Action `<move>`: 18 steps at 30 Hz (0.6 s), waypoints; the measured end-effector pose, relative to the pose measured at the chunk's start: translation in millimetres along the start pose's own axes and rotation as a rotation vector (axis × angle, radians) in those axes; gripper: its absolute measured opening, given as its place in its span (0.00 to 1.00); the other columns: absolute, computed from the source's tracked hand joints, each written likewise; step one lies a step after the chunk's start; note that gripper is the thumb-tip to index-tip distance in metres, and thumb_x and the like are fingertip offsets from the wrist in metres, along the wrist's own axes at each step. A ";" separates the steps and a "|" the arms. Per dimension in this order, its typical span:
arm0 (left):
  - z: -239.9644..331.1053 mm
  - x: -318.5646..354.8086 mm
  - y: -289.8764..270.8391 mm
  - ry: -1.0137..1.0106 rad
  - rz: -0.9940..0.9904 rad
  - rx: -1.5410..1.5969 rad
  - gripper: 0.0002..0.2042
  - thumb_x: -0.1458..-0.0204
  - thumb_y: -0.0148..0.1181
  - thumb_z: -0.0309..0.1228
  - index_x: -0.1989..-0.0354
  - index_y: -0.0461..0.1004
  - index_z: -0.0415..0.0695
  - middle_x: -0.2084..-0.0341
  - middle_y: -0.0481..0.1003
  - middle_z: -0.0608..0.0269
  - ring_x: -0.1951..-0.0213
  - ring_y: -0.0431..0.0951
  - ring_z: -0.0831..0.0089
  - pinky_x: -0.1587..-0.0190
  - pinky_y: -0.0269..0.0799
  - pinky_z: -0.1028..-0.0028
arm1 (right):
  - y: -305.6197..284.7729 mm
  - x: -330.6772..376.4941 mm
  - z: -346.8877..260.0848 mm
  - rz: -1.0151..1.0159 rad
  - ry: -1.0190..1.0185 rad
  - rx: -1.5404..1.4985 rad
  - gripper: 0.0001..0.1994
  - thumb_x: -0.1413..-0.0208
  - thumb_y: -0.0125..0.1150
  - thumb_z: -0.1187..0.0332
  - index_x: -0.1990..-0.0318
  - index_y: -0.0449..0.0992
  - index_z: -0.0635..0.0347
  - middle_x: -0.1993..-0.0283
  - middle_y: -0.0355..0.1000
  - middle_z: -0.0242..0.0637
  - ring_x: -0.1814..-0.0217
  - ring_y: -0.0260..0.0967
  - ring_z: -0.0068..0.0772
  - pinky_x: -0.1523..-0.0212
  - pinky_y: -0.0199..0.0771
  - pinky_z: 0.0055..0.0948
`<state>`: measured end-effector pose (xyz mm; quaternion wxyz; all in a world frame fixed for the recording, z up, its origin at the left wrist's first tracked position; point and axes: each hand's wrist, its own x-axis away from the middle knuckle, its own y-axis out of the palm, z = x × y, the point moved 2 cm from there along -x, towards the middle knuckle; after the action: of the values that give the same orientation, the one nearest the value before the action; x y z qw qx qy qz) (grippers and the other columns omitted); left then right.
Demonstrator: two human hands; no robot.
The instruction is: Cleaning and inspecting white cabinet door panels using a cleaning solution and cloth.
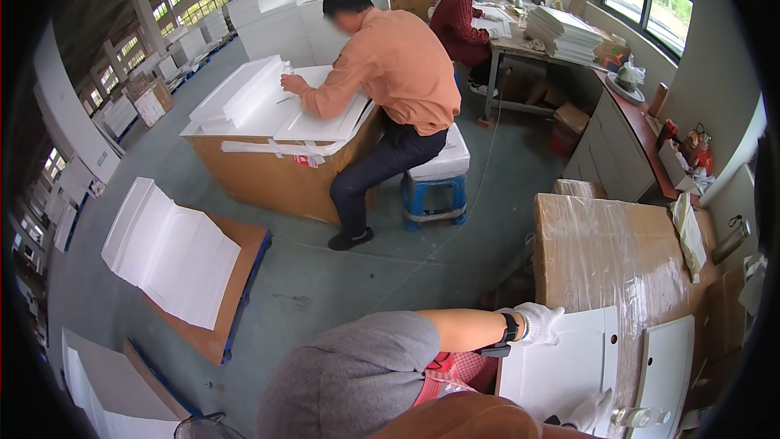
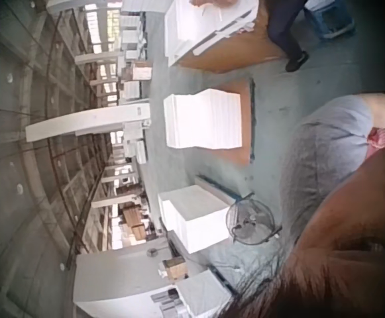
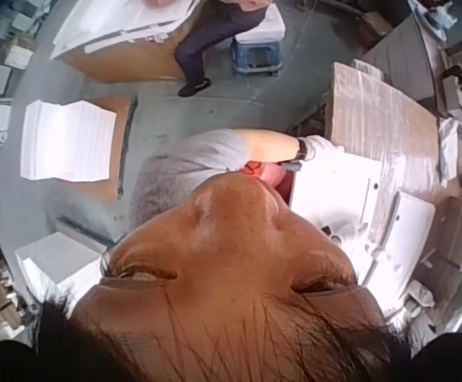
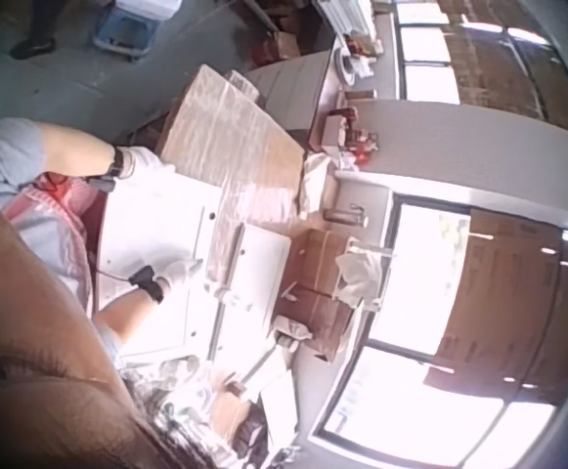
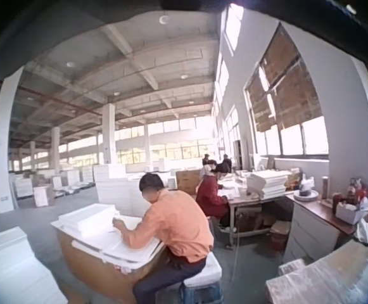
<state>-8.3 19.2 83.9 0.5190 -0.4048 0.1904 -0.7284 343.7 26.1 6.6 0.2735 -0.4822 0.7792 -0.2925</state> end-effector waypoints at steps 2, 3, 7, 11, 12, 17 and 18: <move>-4.4 -2.2 0.0 -0.026 -0.008 0.015 0.44 0.45 0.59 0.52 0.26 0.51 0.38 0.63 0.82 0.47 0.61 0.83 0.54 0.56 0.77 0.58 | -42.1 6.5 49.9 -0.044 0.168 -0.038 0.24 0.29 0.40 0.61 0.34 0.67 0.66 0.39 0.72 0.58 0.40 0.71 0.58 0.39 0.71 0.44; -5.1 -3.3 -0.2 -0.028 -0.015 0.021 0.44 0.45 0.59 0.52 0.26 0.51 0.38 0.63 0.82 0.47 0.61 0.83 0.54 0.56 0.77 0.58 | -75.6 26.4 93.8 0.149 -0.206 0.111 0.24 0.31 0.41 0.63 0.32 0.65 0.63 0.36 0.70 0.54 0.35 0.68 0.53 0.38 0.69 0.45; -4.1 -4.0 4.8 0.014 0.005 0.001 0.44 0.45 0.59 0.52 0.27 0.53 0.37 0.58 0.81 0.43 0.57 0.83 0.51 0.54 0.77 0.57 | -127.9 25.8 182.4 -0.118 0.453 0.923 0.28 0.32 0.39 0.64 0.26 0.55 0.58 0.29 0.63 0.50 0.26 0.59 0.43 0.27 0.55 0.37; -10.7 -11.1 10.3 0.023 0.046 0.013 0.44 0.47 0.60 0.53 0.28 0.54 0.36 0.55 0.80 0.41 0.55 0.82 0.49 0.54 0.77 0.56 | -63.6 4.8 94.4 -0.140 0.274 0.789 0.25 0.31 0.40 0.64 0.29 0.59 0.62 0.31 0.65 0.51 0.28 0.61 0.46 0.28 0.59 0.37; -10.7 -10.8 9.7 0.019 0.049 0.016 0.44 0.47 0.60 0.53 0.28 0.54 0.36 0.55 0.80 0.41 0.55 0.82 0.49 0.54 0.77 0.56 | -44.7 1.7 65.8 -0.143 0.216 0.744 0.25 0.31 0.40 0.64 0.30 0.60 0.63 0.32 0.66 0.52 0.29 0.62 0.47 0.29 0.60 0.37; -9.2 -15.0 12.8 0.001 0.056 -0.021 0.43 0.46 0.60 0.53 0.26 0.53 0.41 0.54 0.80 0.43 0.53 0.82 0.48 0.51 0.76 0.56 | 31.7 3.4 -50.7 -0.155 -0.079 0.502 0.23 0.29 0.42 0.63 0.34 0.67 0.70 0.35 0.69 0.55 0.32 0.66 0.52 0.32 0.65 0.37; -6.7 -14.0 11.1 0.003 0.061 -0.020 0.43 0.46 0.60 0.53 0.26 0.53 0.41 0.54 0.80 0.43 0.53 0.82 0.48 0.51 0.76 0.56 | 38.8 2.9 -55.6 -0.152 -0.083 0.501 0.23 0.29 0.42 0.63 0.34 0.67 0.70 0.35 0.69 0.55 0.32 0.66 0.52 0.32 0.65 0.37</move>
<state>-5.0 26.7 66.6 0.5367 -0.4028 0.2107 -0.7108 280.2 48.3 16.0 0.3934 -0.4680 0.6321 -0.4760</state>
